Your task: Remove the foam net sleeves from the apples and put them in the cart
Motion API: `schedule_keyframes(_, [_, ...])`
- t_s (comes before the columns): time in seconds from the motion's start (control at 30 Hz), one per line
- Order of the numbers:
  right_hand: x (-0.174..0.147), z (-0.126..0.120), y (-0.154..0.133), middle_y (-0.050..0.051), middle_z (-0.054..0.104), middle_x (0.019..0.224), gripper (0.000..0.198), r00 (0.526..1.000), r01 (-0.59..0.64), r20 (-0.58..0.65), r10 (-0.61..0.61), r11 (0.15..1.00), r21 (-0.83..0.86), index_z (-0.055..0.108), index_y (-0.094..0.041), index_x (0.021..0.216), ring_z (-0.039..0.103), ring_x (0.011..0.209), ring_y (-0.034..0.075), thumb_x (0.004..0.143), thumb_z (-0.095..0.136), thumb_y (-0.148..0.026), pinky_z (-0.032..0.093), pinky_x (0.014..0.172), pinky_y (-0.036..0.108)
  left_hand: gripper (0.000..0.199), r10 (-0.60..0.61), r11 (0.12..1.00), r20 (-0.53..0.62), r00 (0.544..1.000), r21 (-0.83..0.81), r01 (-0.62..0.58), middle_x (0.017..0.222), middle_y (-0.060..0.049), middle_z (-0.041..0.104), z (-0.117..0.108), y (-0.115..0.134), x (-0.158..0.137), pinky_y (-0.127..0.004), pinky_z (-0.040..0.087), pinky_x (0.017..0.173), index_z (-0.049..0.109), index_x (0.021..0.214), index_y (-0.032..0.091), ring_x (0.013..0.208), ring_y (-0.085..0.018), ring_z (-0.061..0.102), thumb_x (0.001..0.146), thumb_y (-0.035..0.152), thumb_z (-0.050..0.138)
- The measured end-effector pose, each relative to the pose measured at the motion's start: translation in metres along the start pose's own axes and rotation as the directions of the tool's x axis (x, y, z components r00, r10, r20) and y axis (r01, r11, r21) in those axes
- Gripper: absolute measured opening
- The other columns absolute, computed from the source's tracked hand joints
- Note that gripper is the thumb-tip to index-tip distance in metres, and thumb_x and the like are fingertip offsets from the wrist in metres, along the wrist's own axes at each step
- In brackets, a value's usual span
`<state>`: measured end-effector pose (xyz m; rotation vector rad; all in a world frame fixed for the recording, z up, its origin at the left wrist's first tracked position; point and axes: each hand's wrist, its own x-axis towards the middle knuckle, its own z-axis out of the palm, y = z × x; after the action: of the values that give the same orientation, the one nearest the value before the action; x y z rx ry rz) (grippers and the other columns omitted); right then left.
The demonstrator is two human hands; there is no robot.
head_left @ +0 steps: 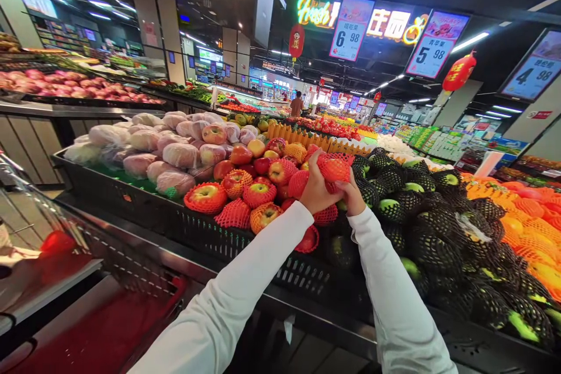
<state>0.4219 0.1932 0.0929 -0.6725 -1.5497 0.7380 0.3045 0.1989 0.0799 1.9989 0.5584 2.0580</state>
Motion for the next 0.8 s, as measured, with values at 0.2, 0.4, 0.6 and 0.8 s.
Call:
schedule_keyframes(0.2, [0.004,-0.003,-0.010,0.005,0.057,0.135,0.060,0.993,0.009,0.116,-0.033,0.978,0.207,0.058,-0.022,0.124,0.044,0.136,0.027,0.068,0.063,-0.040,0.026,0.120,0.043,0.104,-0.131,0.976,-0.014,0.991,-0.177,0.126,0.150,-0.021,0.027,-0.001,0.007,0.002,-0.047,0.028,0.119,0.010,0.147,0.020,0.140,-0.029,0.036,0.073,0.051,0.076])
schedule_keyframes(0.4, [0.002,-0.002,-0.016,0.006,0.064,0.123,0.049,0.995,-0.002,0.095,-0.025,0.961,0.275,0.067,-0.021,0.108,0.050,0.129,0.026,0.066,0.069,-0.045,0.029,0.118,0.043,0.095,-0.290,0.935,-0.088,0.953,-0.236,0.263,0.144,-0.018,0.040,0.004,-0.001,0.002,-0.043,0.039,0.112,0.013,0.144,0.023,0.131,-0.024,0.048,0.076,0.051,0.073])
schedule_keyframes(0.6, [0.001,0.006,-0.010,0.006,0.054,0.139,0.067,0.999,0.007,0.043,-0.011,0.995,0.095,0.054,-0.024,0.132,0.050,0.127,0.021,0.075,0.063,-0.057,0.028,0.117,0.044,0.082,-0.297,0.955,-0.229,0.927,-0.069,0.289,0.140,-0.016,0.041,0.002,-0.005,0.024,-0.041,0.044,0.107,0.019,0.137,0.024,0.123,-0.021,0.054,0.077,0.036,0.073])
schedule_keyframes(0.8, [0.002,-0.003,-0.010,0.016,0.041,0.147,0.086,0.929,0.143,-0.187,-0.320,0.774,-0.616,0.031,-0.017,0.150,0.040,0.132,0.027,0.080,0.063,-0.056,0.021,0.116,0.053,0.073,-0.124,0.921,-0.331,0.935,0.313,0.233,0.124,-0.013,0.047,-0.044,-0.019,0.092,-0.041,0.045,0.104,0.030,0.122,0.019,0.117,-0.025,0.054,0.068,0.028,0.078])
